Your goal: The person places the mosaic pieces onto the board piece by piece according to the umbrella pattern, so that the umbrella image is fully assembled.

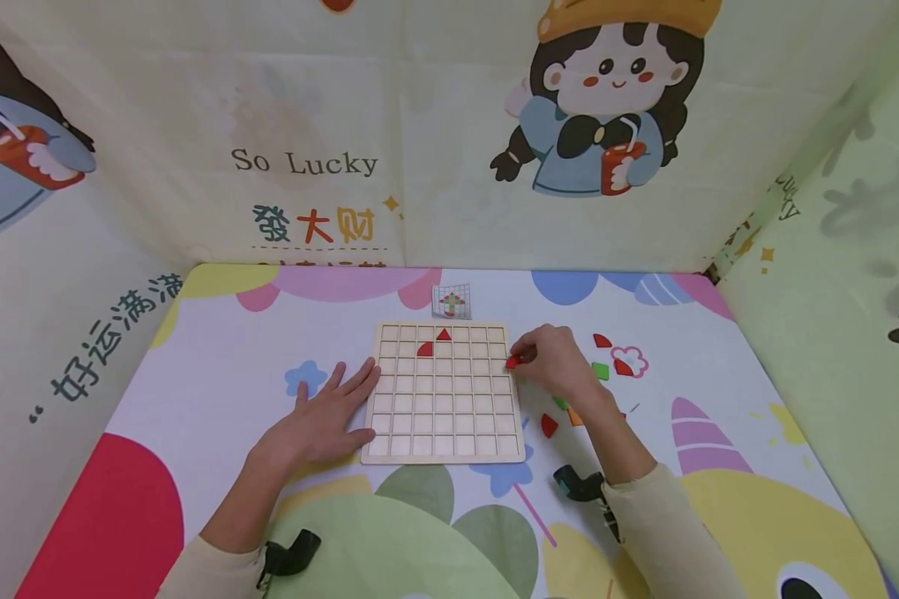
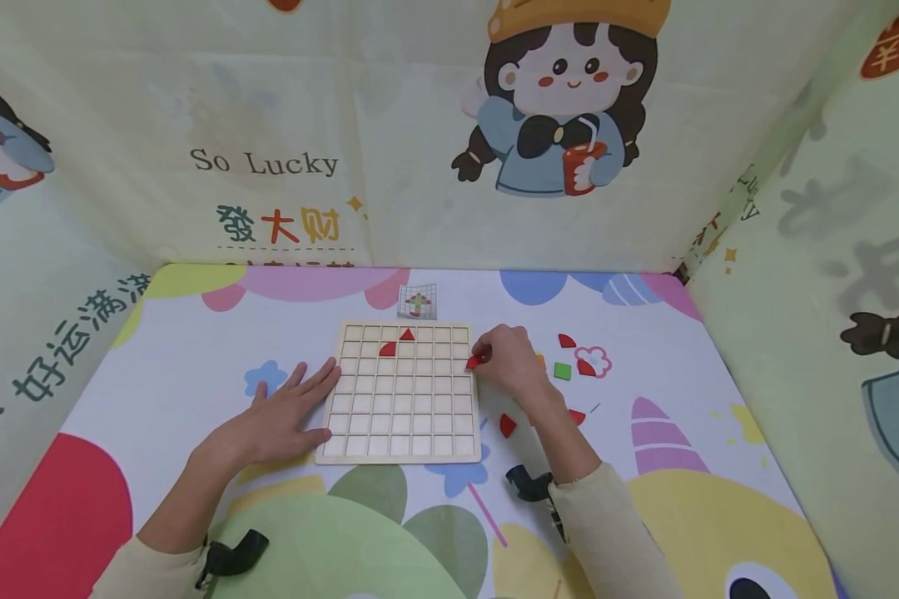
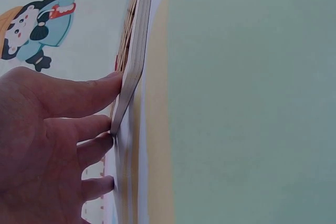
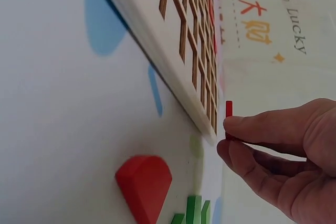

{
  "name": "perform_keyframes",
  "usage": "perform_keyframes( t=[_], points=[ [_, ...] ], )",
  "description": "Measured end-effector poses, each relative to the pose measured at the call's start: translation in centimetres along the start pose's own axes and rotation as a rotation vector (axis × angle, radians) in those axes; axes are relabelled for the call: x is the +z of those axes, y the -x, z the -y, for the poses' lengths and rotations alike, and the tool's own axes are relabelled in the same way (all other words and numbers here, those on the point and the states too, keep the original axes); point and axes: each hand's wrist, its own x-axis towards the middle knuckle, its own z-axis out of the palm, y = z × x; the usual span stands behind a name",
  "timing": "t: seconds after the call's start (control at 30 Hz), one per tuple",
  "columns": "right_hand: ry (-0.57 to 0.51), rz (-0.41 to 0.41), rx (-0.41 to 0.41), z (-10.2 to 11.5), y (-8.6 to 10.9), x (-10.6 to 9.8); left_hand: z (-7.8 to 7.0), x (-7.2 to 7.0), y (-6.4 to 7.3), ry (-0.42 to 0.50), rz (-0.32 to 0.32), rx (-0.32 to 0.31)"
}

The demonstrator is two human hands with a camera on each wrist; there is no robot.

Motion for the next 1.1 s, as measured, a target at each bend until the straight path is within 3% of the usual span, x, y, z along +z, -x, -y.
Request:
perform_keyframes(
  t=[0.23, 1.1],
  points=[
    [-0.021, 0.015, -0.009, 1.4, -0.5, 0.8, 0.1, 0.1, 0.0, -0.001, -0.008, 0.002],
    [-0.04, 0.072, -0.212, 7.2, -2.9, 5.0, 0.3, 0.0, -0.1, -0.004, -0.002, 0.012]
  ],
)
